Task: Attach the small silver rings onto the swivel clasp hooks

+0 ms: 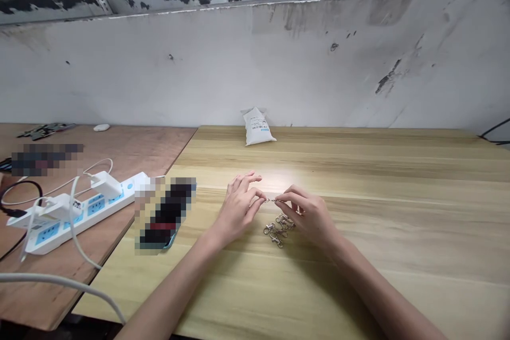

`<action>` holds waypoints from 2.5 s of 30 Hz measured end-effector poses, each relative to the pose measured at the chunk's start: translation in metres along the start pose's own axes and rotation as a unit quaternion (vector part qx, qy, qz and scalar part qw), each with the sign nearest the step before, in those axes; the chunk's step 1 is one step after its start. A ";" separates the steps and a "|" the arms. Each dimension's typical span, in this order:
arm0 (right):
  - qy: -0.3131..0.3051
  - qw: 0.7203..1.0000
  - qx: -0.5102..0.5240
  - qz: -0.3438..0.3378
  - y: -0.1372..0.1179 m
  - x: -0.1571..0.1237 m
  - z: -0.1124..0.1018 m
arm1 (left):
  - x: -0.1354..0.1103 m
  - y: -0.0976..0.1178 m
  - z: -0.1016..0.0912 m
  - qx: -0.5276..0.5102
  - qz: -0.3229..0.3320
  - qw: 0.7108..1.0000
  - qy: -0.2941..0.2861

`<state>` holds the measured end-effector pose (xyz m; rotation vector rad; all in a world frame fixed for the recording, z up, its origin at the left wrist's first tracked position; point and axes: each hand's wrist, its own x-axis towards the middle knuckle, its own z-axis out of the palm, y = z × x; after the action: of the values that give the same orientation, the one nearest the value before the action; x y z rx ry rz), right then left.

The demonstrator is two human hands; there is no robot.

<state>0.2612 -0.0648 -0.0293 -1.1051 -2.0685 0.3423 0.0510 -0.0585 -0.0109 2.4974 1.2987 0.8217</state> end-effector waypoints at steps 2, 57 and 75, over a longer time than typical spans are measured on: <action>0.013 0.999 -0.015 -0.030 -0.002 -0.001 0.002 | 0.000 0.000 0.001 0.007 0.001 1.000 -0.004; -0.135 0.990 -0.017 0.041 0.019 0.001 -0.009 | 0.073 -0.055 0.020 0.158 0.044 0.982 -0.092; -0.070 0.950 0.289 0.098 -0.025 0.002 0.004 | 0.013 -0.001 -0.006 -0.390 -0.090 0.916 -0.015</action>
<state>0.2426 -0.0775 -0.0174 -0.9344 -1.7946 1.0752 0.0527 -0.0483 -0.0017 1.7257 0.9107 0.9977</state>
